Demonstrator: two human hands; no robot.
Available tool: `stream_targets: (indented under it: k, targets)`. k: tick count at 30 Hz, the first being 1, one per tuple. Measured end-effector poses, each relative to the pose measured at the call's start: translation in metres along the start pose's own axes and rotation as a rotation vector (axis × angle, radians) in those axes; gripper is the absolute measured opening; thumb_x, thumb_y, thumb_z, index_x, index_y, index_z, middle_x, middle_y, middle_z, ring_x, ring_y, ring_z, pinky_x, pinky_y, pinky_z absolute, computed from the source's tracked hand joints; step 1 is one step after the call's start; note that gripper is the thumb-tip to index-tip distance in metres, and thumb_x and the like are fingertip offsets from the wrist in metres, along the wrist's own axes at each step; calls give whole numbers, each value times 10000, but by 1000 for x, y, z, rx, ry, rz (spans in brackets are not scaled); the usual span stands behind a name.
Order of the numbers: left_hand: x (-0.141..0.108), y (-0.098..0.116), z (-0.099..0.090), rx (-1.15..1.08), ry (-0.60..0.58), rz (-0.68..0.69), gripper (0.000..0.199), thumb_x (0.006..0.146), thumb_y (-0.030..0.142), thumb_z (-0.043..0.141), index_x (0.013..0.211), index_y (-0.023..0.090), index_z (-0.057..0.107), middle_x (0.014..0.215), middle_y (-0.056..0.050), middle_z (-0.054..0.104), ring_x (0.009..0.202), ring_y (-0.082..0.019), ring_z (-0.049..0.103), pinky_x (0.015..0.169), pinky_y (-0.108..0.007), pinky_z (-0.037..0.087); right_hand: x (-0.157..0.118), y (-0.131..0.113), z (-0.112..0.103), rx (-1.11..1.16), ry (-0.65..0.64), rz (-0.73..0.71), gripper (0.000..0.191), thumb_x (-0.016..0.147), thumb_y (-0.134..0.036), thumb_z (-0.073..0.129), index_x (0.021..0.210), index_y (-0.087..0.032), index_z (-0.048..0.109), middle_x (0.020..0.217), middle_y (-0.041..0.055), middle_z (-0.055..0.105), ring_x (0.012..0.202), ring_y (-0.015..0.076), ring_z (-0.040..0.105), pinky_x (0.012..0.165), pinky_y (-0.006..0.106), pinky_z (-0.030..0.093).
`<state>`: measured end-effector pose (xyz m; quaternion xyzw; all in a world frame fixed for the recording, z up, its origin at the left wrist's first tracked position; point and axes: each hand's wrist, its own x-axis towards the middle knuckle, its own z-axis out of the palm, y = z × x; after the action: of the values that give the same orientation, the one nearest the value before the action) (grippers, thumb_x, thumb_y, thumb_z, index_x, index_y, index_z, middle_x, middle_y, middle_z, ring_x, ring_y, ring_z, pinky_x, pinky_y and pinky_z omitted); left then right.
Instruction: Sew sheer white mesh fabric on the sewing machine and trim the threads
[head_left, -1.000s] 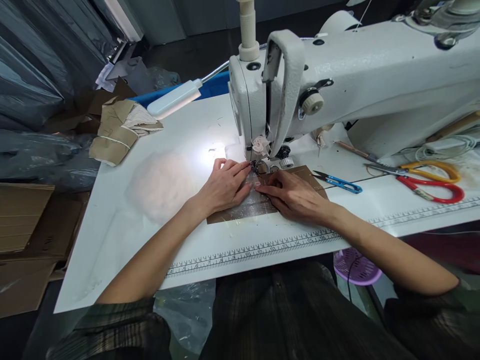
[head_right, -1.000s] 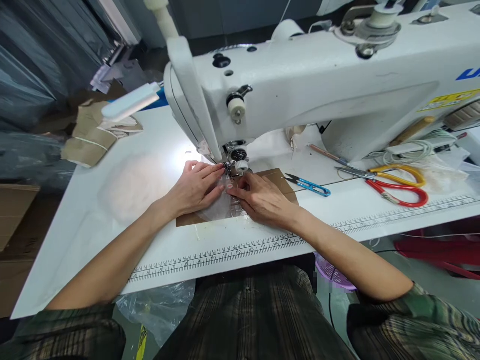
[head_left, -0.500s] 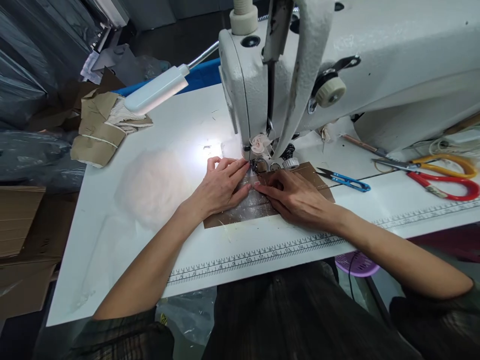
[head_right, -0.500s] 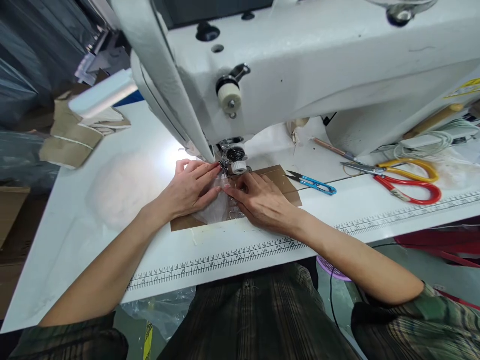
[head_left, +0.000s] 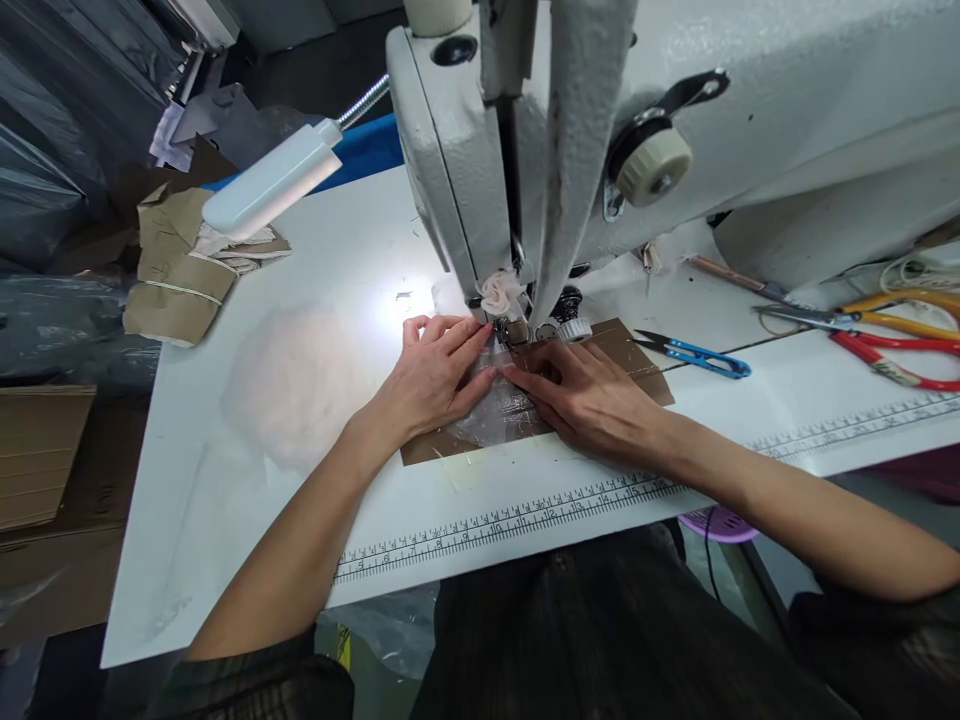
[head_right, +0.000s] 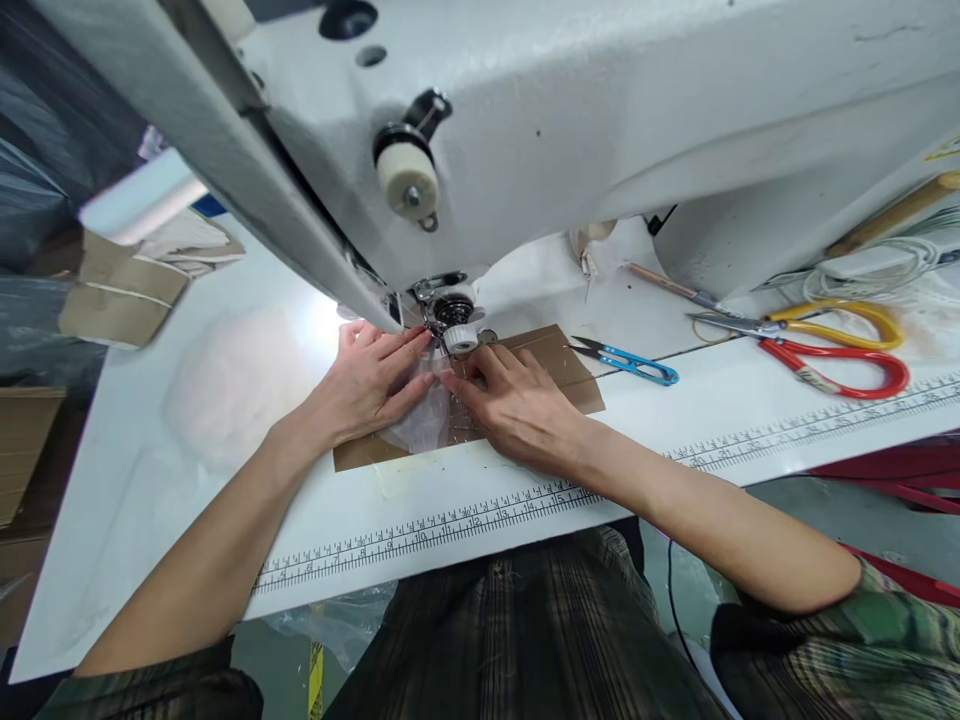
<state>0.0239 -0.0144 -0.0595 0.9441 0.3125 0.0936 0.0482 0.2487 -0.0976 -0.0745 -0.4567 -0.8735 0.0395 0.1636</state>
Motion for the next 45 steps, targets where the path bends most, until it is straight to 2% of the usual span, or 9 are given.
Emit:
stream_targets:
  k: [11, 24, 32, 39, 45]
  targets:
    - [-1, 1, 4, 6, 11, -11, 458, 987, 390, 442, 1359, 149, 563, 1247, -155, 662, 1058, -310, 539, 944, -509, 355, 0, 4, 6, 70, 69, -8, 366, 985, -200, 440, 1322, -197, 581, 1121, 141, 556, 994, 262, 525, 847, 441, 497]
    - [-3, 2, 6, -10, 47, 2, 456, 993, 395, 444, 1373, 169, 555, 1384, -153, 601, 1177, -323, 526, 990, -524, 337, -2, 5, 7, 114, 91, -12, 395, 964, -195, 467, 1337, -202, 598, 1099, 142, 564, 990, 270, 530, 862, 464, 505]
    - [-2, 2, 5, 9, 54, 3, 450, 990, 380, 448, 1354, 146, 569, 1365, -153, 618, 1189, -330, 529, 1007, -529, 336, -1, 3, 5, 105, 82, -6, 393, 972, -191, 449, 1338, -194, 593, 1091, 139, 569, 1006, 267, 529, 867, 453, 504]
    - [-3, 3, 4, 9, 58, 8, 434, 992, 379, 449, 1352, 174, 578, 1356, -146, 631, 1181, -327, 541, 1020, -539, 328, -2, 4, 9, 112, 98, -3, 386, 960, -193, 477, 1324, -197, 607, 1116, 143, 563, 1022, 274, 531, 862, 470, 515]
    - [-3, 3, 5, -1, 60, 2, 452, 989, 399, 449, 1350, 163, 585, 1395, -147, 603, 1206, -328, 530, 1030, -539, 321, -1, 5, 10, 122, 126, -11, 396, 955, -188, 481, 1323, -231, 621, 1078, 123, 556, 999, 264, 531, 861, 472, 520]
